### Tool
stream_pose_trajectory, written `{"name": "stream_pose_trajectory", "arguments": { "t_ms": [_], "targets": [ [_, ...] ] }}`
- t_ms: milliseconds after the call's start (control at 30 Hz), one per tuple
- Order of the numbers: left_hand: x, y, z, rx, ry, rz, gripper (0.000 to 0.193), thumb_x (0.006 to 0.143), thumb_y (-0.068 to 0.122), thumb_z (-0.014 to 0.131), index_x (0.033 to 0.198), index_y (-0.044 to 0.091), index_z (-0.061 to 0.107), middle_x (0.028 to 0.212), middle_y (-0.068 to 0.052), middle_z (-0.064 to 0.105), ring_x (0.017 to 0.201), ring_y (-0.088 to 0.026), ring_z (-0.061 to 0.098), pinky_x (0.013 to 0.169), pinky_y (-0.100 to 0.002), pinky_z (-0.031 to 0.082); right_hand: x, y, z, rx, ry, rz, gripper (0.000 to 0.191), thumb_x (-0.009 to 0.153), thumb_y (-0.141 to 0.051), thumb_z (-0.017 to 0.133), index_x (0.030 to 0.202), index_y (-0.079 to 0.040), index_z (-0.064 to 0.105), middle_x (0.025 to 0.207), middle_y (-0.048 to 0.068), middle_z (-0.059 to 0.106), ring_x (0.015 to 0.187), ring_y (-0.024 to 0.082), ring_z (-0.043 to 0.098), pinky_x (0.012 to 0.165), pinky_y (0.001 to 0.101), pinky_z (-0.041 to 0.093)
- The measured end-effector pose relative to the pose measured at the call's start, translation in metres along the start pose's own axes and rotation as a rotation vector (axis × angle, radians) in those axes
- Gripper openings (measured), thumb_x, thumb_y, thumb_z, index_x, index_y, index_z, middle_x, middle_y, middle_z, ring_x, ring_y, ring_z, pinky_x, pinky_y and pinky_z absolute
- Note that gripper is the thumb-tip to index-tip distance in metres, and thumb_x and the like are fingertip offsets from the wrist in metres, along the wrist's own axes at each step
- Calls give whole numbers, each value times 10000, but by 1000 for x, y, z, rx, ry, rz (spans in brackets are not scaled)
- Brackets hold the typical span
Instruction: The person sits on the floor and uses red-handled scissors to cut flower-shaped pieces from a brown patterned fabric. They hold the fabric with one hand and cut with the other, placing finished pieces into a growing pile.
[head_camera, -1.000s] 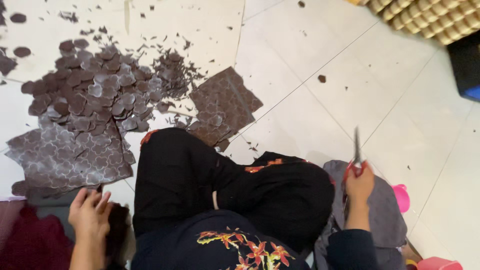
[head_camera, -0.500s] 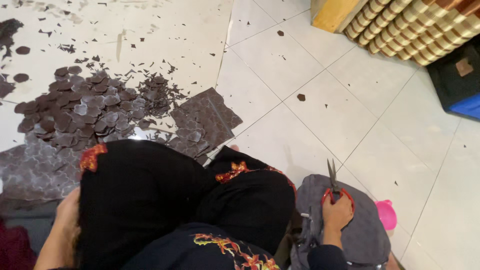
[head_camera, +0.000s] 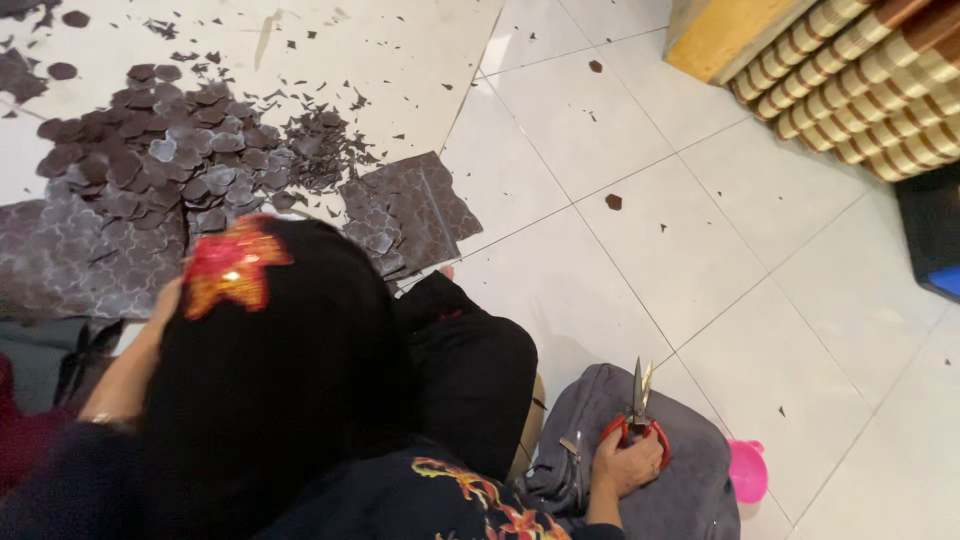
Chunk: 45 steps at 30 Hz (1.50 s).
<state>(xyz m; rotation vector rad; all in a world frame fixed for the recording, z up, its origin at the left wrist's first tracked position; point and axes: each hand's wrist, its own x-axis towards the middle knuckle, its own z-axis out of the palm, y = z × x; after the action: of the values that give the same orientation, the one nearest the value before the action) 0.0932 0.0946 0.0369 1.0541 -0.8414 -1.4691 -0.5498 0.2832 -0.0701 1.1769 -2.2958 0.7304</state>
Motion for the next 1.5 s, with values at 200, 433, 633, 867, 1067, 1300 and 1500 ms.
{"name": "stream_pose_trajectory", "arguments": {
  "t_ms": [200, 433, 633, 867, 1067, 1300, 1500],
  "targets": [
    [60, -20, 63, 183, -512, 108, 576, 934, 175, 674, 1456, 10, 496, 1335, -126, 633, 1158, -232, 630, 1006, -438, 530, -8, -3, 3, 18, -32, 32, 568, 872, -287, 723, 1318, 35, 583, 1116, 194, 600, 1089, 406, 576, 962, 519, 441],
    [63, -37, 122, 526, -486, 7, 454, 988, 272, 560, 1350, 5, 622, 1339, -164, 700, 1170, -227, 652, 1031, -368, 505, -8, -10, 2, 62, -40, 58, 521, 867, -252, 720, 1281, 34, 588, 1052, 167, 597, 1038, 384, 576, 920, 514, 441],
    [11, -38, 112, 1156, -83, -164, 734, 1093, 586, 230, 1361, 54, 658, 1385, -242, 642, 1308, -385, 566, 1141, -420, 394, -10, -12, 0, 95, -22, 64, 517, 849, -250, 723, 1262, 30, 588, 1086, 192, 599, 1049, 398, 579, 924, 528, 441],
    [-26, -36, 81, 1159, 324, -353, 812, 1026, 673, 137, 1445, 134, 576, 1425, -219, 569, 1353, -435, 483, 1140, -488, 351, -2, -16, -5, 67, -8, 6, 535, 845, -271, 724, 1269, 22, 585, 1138, 215, 603, 1102, 433, 570, 956, 539, 440],
    [-46, -67, 36, 1157, 370, -379, 833, 1036, 663, 120, 1437, 97, 581, 1429, -192, 587, 1389, -425, 466, 1167, -484, 336, -3, -10, -5, -73, -66, 36, 589, 845, -282, 740, 1318, 20, 561, 1209, 231, 590, 1171, 446, 559, 1000, 555, 434],
    [-49, -80, 25, 1063, 338, -478, 834, 1026, 682, 224, 1382, 24, 594, 1413, -227, 593, 1391, -404, 482, 1167, -467, 326, 3, -5, -14, -81, -187, -8, 593, 907, -270, 753, 1362, 39, 530, 1260, 251, 594, 1195, 441, 571, 1032, 525, 452],
    [2, -55, 31, 1095, 225, -475, 588, 955, 466, 456, 1303, 54, 690, 1319, -263, 676, 1287, -418, 597, 1099, -494, 448, 25, -12, -16, 138, -251, 173, 517, 956, -244, 755, 1327, 57, 558, 1242, 259, 645, 1110, 410, 629, 943, 488, 492]
  ]
}}
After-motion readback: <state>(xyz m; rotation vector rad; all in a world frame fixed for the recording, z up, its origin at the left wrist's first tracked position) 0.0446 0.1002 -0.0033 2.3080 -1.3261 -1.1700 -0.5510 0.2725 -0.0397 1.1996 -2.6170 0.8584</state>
